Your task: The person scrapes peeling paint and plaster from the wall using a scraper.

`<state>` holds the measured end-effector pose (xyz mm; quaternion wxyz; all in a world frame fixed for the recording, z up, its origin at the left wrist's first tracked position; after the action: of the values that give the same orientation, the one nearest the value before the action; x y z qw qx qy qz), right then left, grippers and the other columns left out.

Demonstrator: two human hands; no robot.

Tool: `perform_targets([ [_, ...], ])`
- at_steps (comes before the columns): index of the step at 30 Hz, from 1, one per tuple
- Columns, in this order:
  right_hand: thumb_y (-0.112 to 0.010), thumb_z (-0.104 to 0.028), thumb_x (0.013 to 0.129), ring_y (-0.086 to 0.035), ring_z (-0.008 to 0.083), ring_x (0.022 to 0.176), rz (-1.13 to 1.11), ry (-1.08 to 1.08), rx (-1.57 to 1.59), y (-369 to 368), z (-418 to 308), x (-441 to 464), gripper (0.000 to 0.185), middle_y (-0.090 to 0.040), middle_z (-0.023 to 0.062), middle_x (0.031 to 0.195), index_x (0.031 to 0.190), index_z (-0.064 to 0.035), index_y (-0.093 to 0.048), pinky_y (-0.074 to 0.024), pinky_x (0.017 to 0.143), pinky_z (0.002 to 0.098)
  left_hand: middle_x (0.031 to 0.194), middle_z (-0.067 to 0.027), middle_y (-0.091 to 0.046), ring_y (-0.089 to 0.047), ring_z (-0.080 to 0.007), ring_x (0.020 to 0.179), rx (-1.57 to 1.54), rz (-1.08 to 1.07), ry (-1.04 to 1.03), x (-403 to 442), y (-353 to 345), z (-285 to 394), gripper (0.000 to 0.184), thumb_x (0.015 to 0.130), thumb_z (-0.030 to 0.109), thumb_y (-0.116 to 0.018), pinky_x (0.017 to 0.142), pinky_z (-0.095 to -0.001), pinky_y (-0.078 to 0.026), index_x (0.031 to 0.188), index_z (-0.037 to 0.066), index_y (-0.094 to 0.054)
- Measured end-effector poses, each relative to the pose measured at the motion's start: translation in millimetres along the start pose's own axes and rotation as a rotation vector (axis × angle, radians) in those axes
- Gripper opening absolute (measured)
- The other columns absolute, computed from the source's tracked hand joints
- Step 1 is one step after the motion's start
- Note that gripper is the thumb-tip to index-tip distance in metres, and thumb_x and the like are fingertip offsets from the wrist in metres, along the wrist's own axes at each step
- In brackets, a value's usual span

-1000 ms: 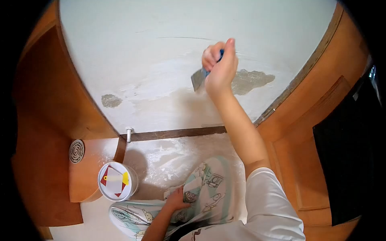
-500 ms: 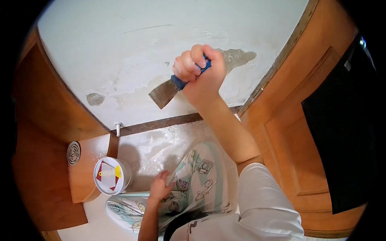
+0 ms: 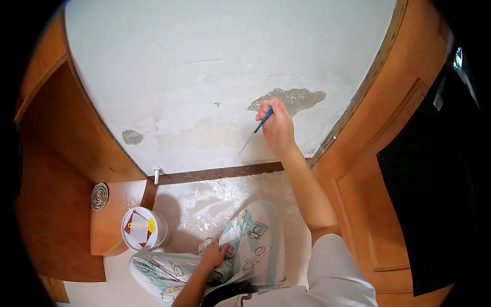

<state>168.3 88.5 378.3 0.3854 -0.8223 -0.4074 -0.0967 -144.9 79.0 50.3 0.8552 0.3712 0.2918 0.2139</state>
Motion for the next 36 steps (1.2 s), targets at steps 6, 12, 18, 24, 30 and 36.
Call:
perform_targets([
  [6, -0.042, -0.017, 0.093, -0.045, 0.014, 0.059, 0.222, 0.157, -0.568, 47.4, 44.8, -35.8, 0.011, -0.047, 0.0043, 0.068, 0.09, -0.0056, -0.042, -0.0409, 0.056, 0.0296, 0.1, -0.0237, -0.053, -0.053, -0.0396, 0.093, -0.11, 0.104, -0.099, 8.3, -6.8, -2.0, 0.055, 0.082, 0.048, -0.05, 0.077, -0.0459, -0.043, 0.106, -0.002, -0.046],
  [12, -0.051, -0.007, 0.076, -0.054, 0.0294, 0.072, -0.354, 0.295, -1.766, 106.4, 191.5, -153.4, 0.018, -0.052, 0.0123, 0.072, 0.093, -0.004, -0.054, -0.045, 0.064, 0.0387, 0.099, -0.0237, -0.053, -0.052, -0.0401, 0.092, -0.147, 0.145, -0.12, 7.9, -8.4, -1.8, 0.052, 0.082, 0.044, -0.052, 0.077, -0.0463, -0.043, 0.105, -0.002, -0.048],
  [18, -0.048, -0.011, 0.08, -0.056, 0.031, 0.088, -0.287, -0.013, -1.576, 105.9, 224.1, -168.5, 0.021, -0.058, 0.018, 0.091, 0.098, -0.0005, -0.053, -0.044, 0.076, 0.0412, 0.1, -0.024, -0.053, -0.052, -0.0403, 0.093, -0.152, 0.133, -0.099, 6.3, -7.4, 0.0, 0.05, 0.083, 0.042, -0.052, 0.078, -0.046, -0.042, 0.107, -0.001, -0.048],
  [24, -0.049, -0.021, 0.084, -0.06, 0.0342, 0.069, -0.636, -0.248, -1.734, 115.6, 238.1, -181.7, 0.016, -0.06, 0.0153, 0.07, 0.08, -0.0062, -0.054, -0.0463, 0.061, 0.0445, 0.098, -0.0238, -0.053, -0.052, -0.0409, 0.09, -0.166, 0.139, -0.104, 10.5, -9.5, -4.1, 0.049, 0.082, 0.041, -0.052, 0.076, -0.046, -0.042, 0.106, -0.002, -0.048],
  [30, -0.051, -0.024, 0.084, -0.059, 0.0336, 0.067, -0.419, -0.273, -1.642, 106.5, 235.1, -180.0, 0.017, -0.059, 0.0164, 0.069, 0.086, -0.0076, -0.056, -0.0459, 0.059, 0.0444, 0.099, -0.0247, -0.053, -0.052, -0.0411, 0.091, -0.167, 0.169, -0.14, 12.6, -9.6, -6.2, 0.049, 0.083, 0.04, -0.052, 0.076, -0.046, -0.042, 0.106, -0.004, -0.048],
  [36, -0.053, -0.023, 0.084, -0.059, 0.0337, 0.07, -0.242, -0.222, -1.582, 106.5, 217.7, -177.2, 0.017, -0.059, 0.0173, 0.071, 0.087, -0.0072, -0.056, -0.0453, 0.059, 0.0446, 0.102, -0.0252, -0.053, -0.052, -0.0416, 0.093, -0.203, 0.134, -0.129, 12.2, -9.8, -5.2, 0.047, 0.084, 0.038, -0.051, 0.078, -0.0459, -0.042, 0.108, -0.002, -0.048],
])
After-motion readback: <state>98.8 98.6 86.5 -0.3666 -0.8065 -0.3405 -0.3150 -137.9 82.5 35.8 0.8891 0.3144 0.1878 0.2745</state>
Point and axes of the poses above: each hand's wrist, its own x-axis towards the middle knuckle, its own y-axis out of the back of the hand, z = x × y, the point moved 3 cm from there along x, towards the middle knuckle
